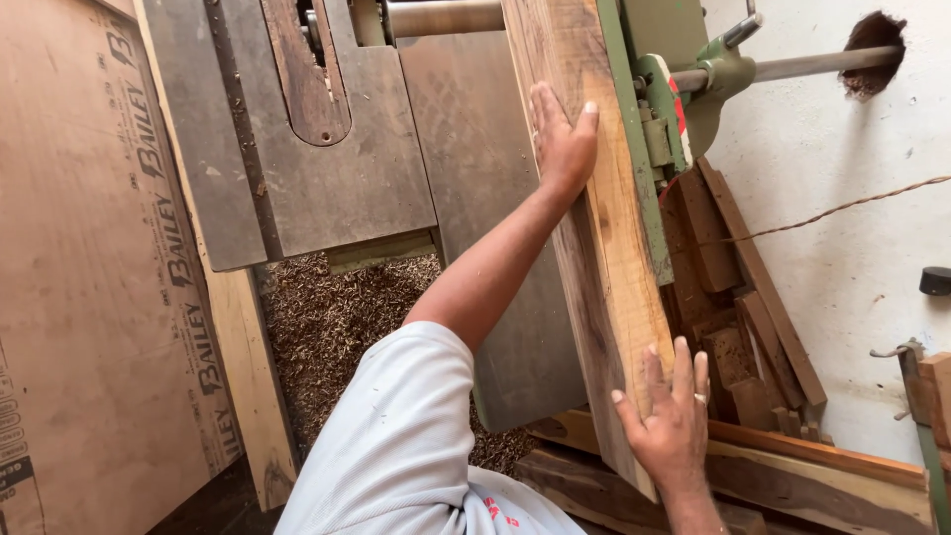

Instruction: Use a jointer to plane a wood board and check dimensions with a measuring tape.

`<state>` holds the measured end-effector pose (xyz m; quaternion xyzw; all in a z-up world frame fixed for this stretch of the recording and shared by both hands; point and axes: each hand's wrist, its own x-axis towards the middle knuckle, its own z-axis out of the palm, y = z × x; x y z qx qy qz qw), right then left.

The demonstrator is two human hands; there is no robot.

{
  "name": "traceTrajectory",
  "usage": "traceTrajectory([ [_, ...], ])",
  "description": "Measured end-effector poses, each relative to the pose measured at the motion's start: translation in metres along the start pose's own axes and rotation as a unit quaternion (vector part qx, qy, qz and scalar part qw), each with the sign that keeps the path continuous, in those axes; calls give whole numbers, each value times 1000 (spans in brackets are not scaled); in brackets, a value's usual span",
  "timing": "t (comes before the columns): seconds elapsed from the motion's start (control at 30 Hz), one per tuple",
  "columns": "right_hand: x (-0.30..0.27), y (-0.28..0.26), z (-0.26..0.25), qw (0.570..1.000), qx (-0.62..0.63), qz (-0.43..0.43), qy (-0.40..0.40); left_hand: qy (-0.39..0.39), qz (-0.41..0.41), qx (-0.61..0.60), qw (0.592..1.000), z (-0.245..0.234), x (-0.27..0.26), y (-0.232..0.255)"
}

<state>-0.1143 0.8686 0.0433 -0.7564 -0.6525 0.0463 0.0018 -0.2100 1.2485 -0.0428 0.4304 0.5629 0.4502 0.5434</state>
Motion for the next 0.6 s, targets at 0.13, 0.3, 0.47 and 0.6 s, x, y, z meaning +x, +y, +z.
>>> traceTrajectory([
  [0.13, 17, -2, 3, 1000, 6, 4, 1, 7, 9, 1, 1000, 4, 25, -4],
  [0.3, 40, -15, -3, 1000, 23, 6, -1, 9, 27, -11, 1000, 8, 38, -15],
  [0.47, 61, -21, -2, 1000, 10, 11, -7, -1, 14, -22, 1000, 5, 12, -15],
  [0.6, 78, -27, -3, 1000, 5, 11, -5, -20, 15, -25, 999, 3, -11, -14],
])
